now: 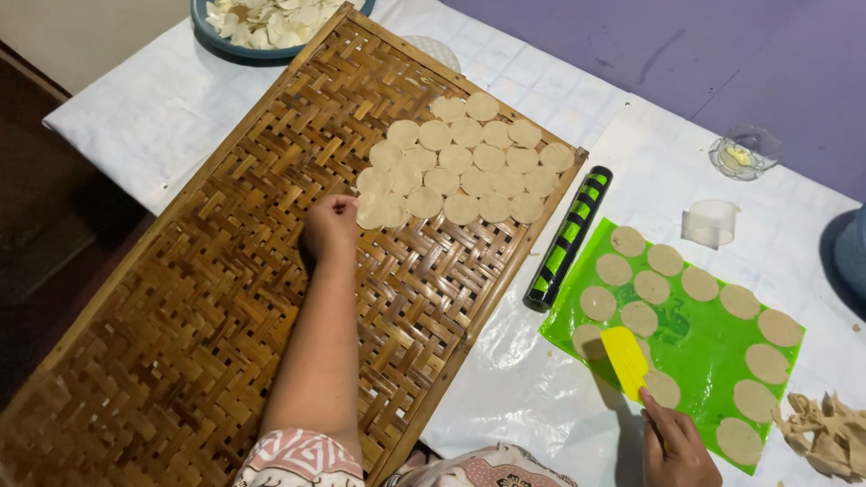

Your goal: Preparing thin dough discs and placing them on a drying rack.

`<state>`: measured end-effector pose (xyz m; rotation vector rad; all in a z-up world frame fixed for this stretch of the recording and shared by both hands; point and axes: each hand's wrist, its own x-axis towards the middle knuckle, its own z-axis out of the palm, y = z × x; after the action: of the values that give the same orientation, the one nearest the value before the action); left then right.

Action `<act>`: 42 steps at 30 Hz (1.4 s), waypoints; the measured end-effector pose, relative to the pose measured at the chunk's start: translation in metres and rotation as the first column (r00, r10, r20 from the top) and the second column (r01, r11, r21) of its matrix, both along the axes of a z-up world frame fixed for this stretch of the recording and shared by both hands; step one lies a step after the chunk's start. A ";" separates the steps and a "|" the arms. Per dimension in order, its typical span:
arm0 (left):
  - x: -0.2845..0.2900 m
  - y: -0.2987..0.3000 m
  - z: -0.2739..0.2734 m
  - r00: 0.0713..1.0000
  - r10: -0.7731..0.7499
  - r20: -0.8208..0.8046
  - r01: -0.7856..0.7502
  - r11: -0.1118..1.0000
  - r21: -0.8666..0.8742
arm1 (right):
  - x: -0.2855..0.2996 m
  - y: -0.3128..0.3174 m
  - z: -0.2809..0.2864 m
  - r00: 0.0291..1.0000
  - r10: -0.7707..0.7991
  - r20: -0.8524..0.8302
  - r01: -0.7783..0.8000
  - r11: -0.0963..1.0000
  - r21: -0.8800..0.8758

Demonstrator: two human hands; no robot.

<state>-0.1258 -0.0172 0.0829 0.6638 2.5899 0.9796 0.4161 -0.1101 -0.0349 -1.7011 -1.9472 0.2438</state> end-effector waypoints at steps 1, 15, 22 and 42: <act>-0.009 0.004 -0.015 1.000 -0.002 0.001 0.002 1.000 -0.001 | 0.001 -0.001 0.001 1.000 -0.002 0.001 0.002 1.000 -0.001; -0.048 0.005 -0.087 0.922 -0.029 -0.387 0.139 0.955 0.261 | 0.014 -0.026 0.037 0.958 -0.266 0.103 0.254 0.960 0.118; -0.015 0.004 -0.081 0.842 -0.034 -0.539 0.300 0.859 0.415 | 0.054 -0.044 0.049 0.796 -0.473 0.378 0.526 0.849 -0.045; 0.226 -0.025 -0.006 0.690 -0.701 0.181 0.614 0.699 0.366 | 0.055 -0.046 0.036 0.932 -0.315 -0.177 0.267 0.931 -0.249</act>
<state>0.1002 -0.0420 0.0765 1.2934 1.7079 1.0741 0.4708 -0.1563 0.0007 -1.9905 -1.5314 0.5251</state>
